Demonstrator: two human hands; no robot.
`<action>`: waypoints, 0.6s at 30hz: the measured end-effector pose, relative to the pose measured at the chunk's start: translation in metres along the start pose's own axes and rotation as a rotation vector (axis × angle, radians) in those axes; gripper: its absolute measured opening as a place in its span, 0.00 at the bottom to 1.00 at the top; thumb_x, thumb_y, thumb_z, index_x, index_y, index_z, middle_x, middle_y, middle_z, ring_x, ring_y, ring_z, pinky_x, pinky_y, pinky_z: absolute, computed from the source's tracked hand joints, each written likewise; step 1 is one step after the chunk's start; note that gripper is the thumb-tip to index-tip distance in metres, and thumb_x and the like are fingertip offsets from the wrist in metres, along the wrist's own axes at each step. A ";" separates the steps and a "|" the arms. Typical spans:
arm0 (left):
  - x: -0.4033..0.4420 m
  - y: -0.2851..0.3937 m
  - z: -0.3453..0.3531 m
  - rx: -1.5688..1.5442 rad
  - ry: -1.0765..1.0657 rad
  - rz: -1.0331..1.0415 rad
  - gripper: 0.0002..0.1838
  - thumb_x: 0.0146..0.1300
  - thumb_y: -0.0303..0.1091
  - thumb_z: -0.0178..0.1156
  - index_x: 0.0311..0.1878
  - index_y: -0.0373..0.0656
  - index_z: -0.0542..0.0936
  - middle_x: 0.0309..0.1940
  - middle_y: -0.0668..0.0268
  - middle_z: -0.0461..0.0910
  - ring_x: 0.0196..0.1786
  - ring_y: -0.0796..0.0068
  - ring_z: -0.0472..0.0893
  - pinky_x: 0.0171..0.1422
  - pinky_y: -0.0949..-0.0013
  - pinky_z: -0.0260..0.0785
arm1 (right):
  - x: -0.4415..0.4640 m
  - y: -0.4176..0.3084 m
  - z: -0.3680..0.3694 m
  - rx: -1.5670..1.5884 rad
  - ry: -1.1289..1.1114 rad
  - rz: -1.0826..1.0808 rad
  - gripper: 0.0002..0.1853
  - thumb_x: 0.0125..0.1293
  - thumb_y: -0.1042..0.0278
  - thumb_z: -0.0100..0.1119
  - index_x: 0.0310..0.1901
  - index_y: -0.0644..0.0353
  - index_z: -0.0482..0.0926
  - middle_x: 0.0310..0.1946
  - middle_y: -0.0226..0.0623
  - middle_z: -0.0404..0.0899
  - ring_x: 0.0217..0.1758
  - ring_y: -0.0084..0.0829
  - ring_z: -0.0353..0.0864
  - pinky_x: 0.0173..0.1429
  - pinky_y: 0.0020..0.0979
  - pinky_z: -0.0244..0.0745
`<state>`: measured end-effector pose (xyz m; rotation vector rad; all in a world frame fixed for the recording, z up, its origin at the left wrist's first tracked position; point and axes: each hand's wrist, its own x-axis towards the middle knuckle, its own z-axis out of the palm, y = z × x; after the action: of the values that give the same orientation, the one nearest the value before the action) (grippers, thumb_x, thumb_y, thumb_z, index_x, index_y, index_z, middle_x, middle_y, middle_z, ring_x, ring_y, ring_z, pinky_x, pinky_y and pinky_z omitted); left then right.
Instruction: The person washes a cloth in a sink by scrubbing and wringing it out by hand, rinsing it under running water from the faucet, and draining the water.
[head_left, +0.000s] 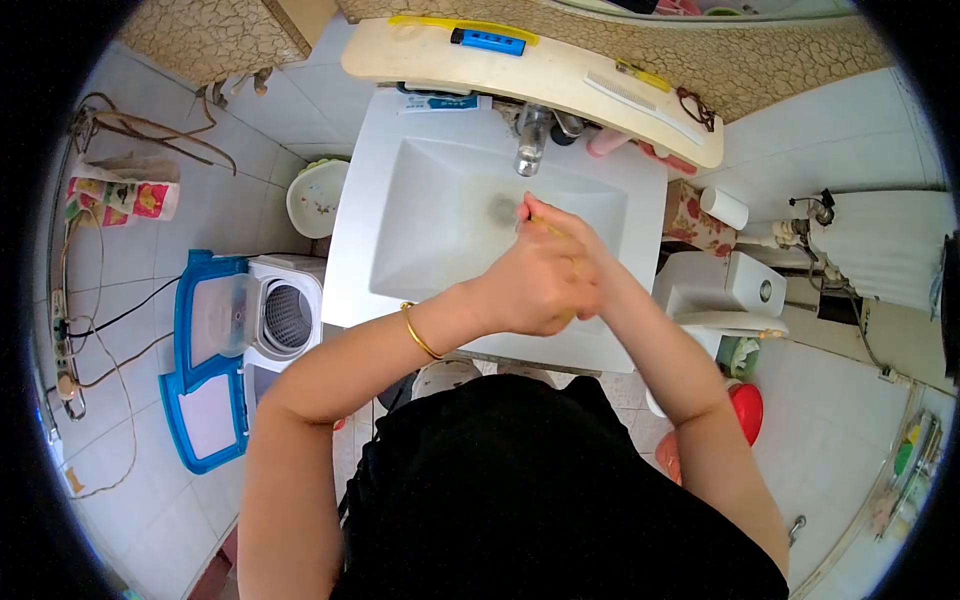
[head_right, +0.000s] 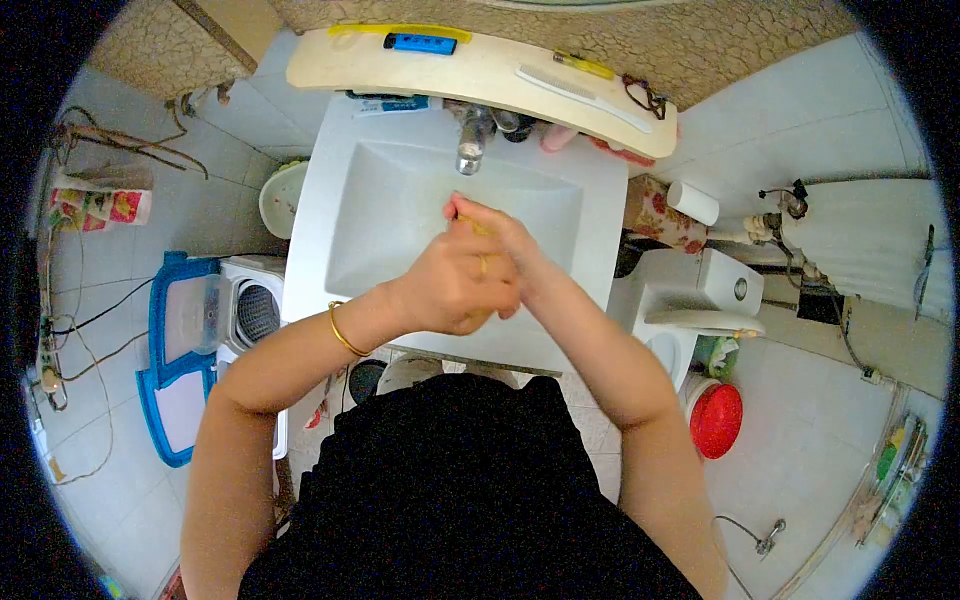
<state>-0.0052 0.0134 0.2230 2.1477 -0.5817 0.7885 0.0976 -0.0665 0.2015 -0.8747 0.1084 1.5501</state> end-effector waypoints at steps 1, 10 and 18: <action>0.005 0.003 0.001 0.048 0.005 0.078 0.06 0.36 0.29 0.62 0.20 0.49 0.74 0.26 0.71 0.75 0.33 0.69 0.76 0.29 0.64 0.68 | 0.005 -0.006 -0.005 -0.011 -0.078 0.069 0.14 0.72 0.53 0.54 0.34 0.53 0.72 0.22 0.25 0.69 0.24 0.19 0.68 0.28 0.22 0.64; 0.024 0.024 0.035 0.204 -0.579 0.255 0.07 0.40 0.38 0.60 0.17 0.46 0.79 0.20 0.65 0.78 0.26 0.65 0.79 0.27 0.64 0.70 | -0.007 -0.039 0.034 -0.736 -0.215 0.385 0.24 0.69 0.44 0.56 0.22 0.50 0.65 0.12 0.21 0.59 0.13 0.17 0.53 0.19 0.25 0.52; 0.016 -0.005 0.087 0.304 -0.918 0.019 0.07 0.47 0.33 0.60 0.22 0.44 0.85 0.24 0.58 0.84 0.29 0.58 0.83 0.29 0.51 0.72 | 0.019 -0.022 0.018 -1.415 -0.070 0.256 0.24 0.70 0.50 0.53 0.19 0.57 0.70 0.12 0.28 0.65 0.13 0.23 0.61 0.21 0.28 0.61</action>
<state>0.0393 -0.0543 0.1868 2.7463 -0.9760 -0.1801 0.1098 -0.0362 0.2122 -1.9188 -1.0884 1.7982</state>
